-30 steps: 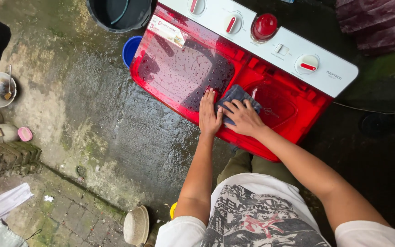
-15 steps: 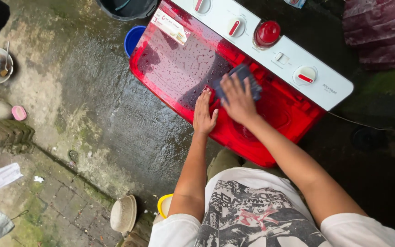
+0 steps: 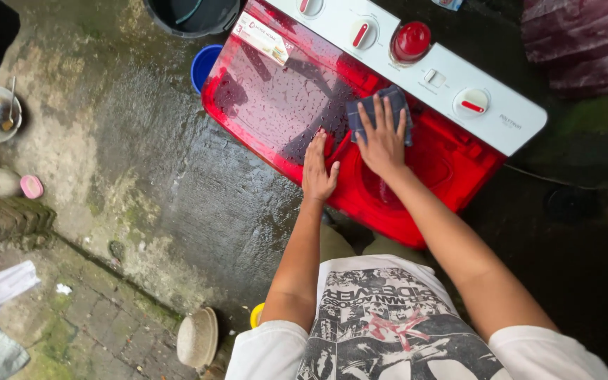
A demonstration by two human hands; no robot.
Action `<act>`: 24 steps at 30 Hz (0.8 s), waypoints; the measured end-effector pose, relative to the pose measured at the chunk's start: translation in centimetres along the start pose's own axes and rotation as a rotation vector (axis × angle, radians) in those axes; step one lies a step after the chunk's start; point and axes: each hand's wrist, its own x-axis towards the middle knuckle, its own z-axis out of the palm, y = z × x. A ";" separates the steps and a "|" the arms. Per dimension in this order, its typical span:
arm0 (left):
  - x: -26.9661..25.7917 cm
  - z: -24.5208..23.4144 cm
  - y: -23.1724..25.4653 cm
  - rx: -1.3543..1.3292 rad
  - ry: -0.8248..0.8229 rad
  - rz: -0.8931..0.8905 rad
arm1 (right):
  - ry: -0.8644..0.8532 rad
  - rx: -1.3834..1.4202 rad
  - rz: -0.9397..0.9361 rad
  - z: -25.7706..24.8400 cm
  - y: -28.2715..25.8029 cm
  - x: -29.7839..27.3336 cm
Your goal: The recorder is cleaning a twin-tub washing machine using a cloth.
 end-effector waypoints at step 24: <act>-7.8 -9.3 -0.3 -0.349 -0.212 -0.022 | 0.026 -0.021 0.012 4.7 -12.9 -11.8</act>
